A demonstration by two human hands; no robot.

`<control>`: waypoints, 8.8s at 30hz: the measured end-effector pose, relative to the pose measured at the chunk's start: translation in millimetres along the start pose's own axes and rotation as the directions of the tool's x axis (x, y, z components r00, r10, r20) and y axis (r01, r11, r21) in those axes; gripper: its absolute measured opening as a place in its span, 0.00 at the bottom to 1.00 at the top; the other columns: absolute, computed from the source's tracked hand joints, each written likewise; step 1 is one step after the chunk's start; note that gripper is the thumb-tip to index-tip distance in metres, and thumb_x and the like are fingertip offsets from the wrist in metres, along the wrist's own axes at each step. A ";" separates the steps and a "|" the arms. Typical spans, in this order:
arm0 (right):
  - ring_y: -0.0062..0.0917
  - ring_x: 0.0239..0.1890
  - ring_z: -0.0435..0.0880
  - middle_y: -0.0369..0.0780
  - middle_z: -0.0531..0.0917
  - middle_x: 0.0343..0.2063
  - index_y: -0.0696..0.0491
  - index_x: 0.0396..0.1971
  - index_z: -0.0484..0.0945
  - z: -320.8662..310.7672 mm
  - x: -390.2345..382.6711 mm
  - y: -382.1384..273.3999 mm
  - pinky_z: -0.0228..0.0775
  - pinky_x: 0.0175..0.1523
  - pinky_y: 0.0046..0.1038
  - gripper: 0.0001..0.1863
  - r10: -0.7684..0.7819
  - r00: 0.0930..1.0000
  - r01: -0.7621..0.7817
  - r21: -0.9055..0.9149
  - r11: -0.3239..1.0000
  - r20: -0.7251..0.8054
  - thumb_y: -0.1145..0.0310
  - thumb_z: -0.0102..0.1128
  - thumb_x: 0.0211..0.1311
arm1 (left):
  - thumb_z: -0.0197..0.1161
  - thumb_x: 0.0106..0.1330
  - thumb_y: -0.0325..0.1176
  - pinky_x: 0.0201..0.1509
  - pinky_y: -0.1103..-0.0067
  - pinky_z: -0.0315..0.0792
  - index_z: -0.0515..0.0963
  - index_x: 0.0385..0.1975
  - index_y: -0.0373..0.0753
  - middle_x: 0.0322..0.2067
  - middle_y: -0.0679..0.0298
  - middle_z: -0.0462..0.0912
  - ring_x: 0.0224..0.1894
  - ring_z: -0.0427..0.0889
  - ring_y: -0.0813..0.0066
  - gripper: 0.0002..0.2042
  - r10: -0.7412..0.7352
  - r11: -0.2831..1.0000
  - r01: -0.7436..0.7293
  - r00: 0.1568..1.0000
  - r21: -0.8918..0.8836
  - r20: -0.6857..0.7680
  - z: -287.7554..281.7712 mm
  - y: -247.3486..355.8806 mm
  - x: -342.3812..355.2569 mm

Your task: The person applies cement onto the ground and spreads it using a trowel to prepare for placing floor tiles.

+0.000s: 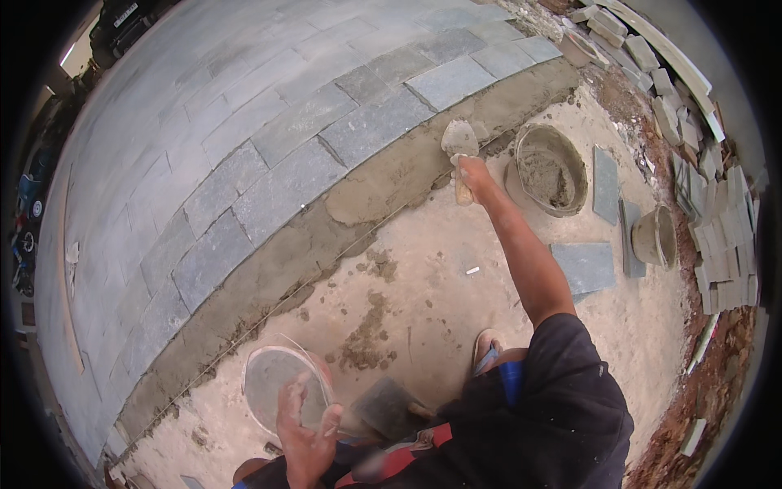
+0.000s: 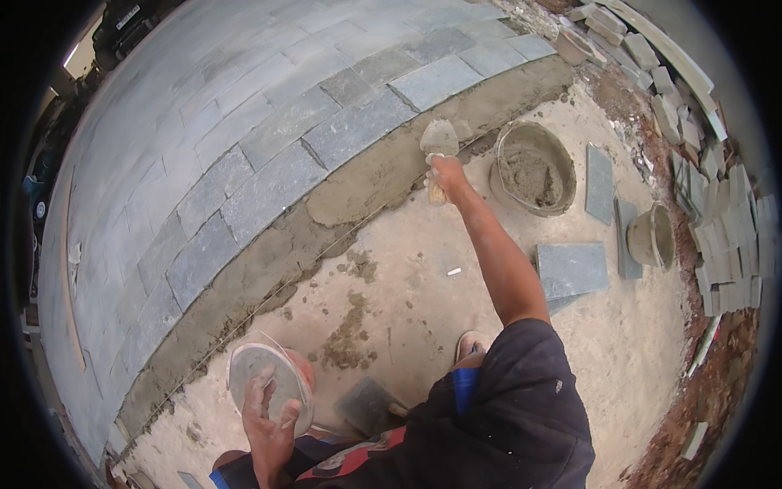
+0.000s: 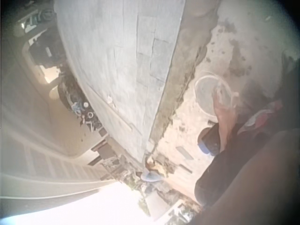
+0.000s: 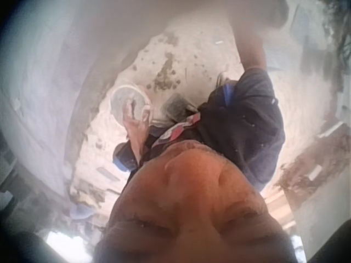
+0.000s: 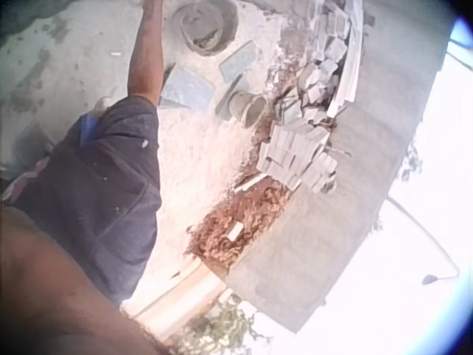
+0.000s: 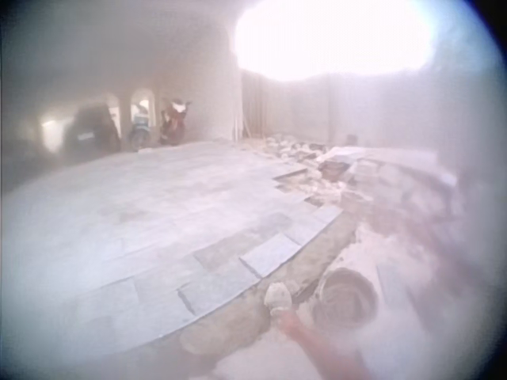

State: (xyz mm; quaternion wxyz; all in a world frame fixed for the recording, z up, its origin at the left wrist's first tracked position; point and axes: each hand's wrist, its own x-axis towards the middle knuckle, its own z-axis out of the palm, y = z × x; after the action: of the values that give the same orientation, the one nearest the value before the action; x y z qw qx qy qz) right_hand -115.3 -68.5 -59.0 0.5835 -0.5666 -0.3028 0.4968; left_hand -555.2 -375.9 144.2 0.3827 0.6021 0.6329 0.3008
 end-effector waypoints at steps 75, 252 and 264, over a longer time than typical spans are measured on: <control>0.36 0.29 0.79 0.49 0.81 0.27 0.63 0.31 0.77 -30.6 5.2 9.2 0.67 0.36 0.38 0.19 -0.276 0.946 0.312 -0.720 0.620 0.173 0.58 0.54 0.56 | 0.71 0.56 0.36 0.55 0.67 0.69 0.70 0.54 0.30 0.51 0.47 0.74 0.52 0.74 0.52 0.28 0.129 0.991 -0.130 0.989 0.012 0.068 -3.4 16.5 -3.3; 0.47 0.42 0.81 0.54 0.83 0.35 0.57 0.43 0.78 113.5 -37.4 14.2 0.70 0.50 0.39 0.19 0.055 0.803 0.594 -0.805 0.012 0.593 0.62 0.53 0.55 | 0.62 0.62 0.48 0.49 0.76 0.73 0.81 0.39 0.34 0.37 0.59 0.82 0.43 0.80 0.71 0.20 0.273 0.944 -0.326 0.851 -0.044 -0.448 -212.9 -29.8 245.6; 0.29 0.18 0.78 0.41 0.79 0.22 0.55 0.36 0.77 105.5 -34.5 8.0 0.72 0.25 0.31 0.15 0.335 0.661 0.658 -0.733 0.170 0.671 0.60 0.49 0.62 | 0.61 0.63 0.52 0.55 0.74 0.72 0.79 0.44 0.34 0.42 0.57 0.81 0.49 0.79 0.68 0.24 0.262 0.958 -0.285 0.887 -0.007 -0.381 -225.3 -40.5 247.7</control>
State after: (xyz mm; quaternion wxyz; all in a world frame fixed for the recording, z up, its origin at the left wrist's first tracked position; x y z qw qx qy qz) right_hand -225.1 -63.4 -41.0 -0.0332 -0.5083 -0.8119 0.2852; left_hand -763.1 -115.9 198.3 0.2268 0.6041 0.5936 0.4810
